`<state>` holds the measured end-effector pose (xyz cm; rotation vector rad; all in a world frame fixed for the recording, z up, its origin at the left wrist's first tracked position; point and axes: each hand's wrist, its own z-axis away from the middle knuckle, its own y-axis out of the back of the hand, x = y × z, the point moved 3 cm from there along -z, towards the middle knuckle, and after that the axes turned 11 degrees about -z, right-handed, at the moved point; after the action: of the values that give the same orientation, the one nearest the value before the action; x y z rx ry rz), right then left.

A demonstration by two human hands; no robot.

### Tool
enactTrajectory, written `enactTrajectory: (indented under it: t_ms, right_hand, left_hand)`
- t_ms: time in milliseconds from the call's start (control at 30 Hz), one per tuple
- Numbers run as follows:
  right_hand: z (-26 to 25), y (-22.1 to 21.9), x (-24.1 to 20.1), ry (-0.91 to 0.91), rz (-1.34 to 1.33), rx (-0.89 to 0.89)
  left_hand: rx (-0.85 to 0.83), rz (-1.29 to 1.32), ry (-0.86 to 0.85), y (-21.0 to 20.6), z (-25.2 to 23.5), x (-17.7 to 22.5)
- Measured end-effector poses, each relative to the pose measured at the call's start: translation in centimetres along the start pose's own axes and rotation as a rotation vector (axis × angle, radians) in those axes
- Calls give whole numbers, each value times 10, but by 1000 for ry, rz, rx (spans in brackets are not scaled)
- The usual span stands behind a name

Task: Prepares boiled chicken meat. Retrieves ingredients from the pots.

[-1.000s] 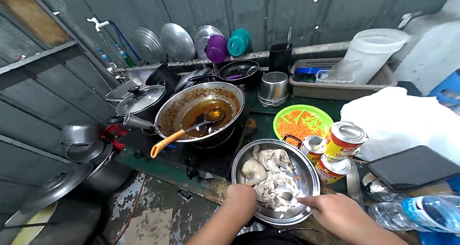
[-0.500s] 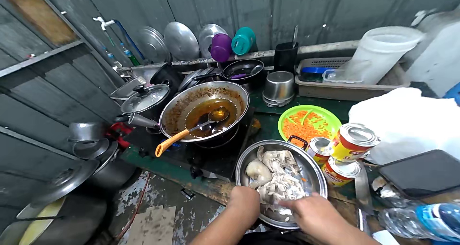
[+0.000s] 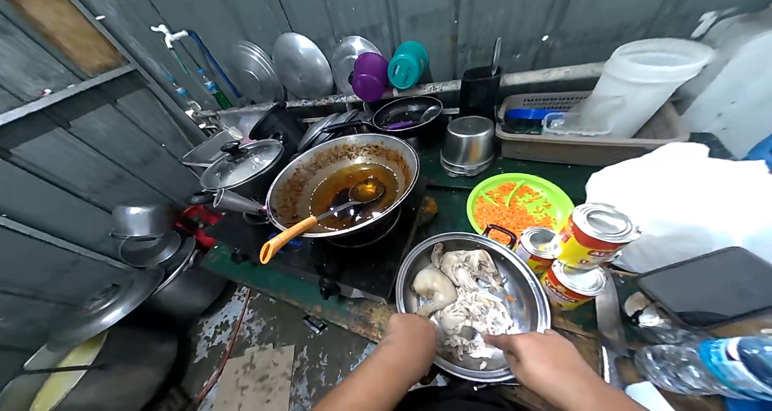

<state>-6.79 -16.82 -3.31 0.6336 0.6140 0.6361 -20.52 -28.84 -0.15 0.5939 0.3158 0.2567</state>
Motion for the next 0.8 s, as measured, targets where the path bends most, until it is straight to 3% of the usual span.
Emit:
enactTrajectory:
  t_ms: [200, 333, 433, 567, 700, 800]
  right_hand:
    - [14, 12, 9, -3, -17, -10]
    - [14, 15, 6, 9, -66, 46]
    - [2, -1, 3, 2, -41, 39]
    - [17, 5, 8, -1, -21, -42]
    - [24, 20, 9, 27, -103, 68]
    - [8, 7, -4, 57, -105, 96]
  left_hand:
    - [109, 206, -74, 2, -2, -38]
    - [165, 250, -66, 2, -19, -40]
    - [119, 223, -26, -2, -40, -31]
    - [110, 242, -15, 1, -35, -31]
    - [128, 280, -39, 7, -19, -45]
    - [92, 243, 22, 3, -29, -45]
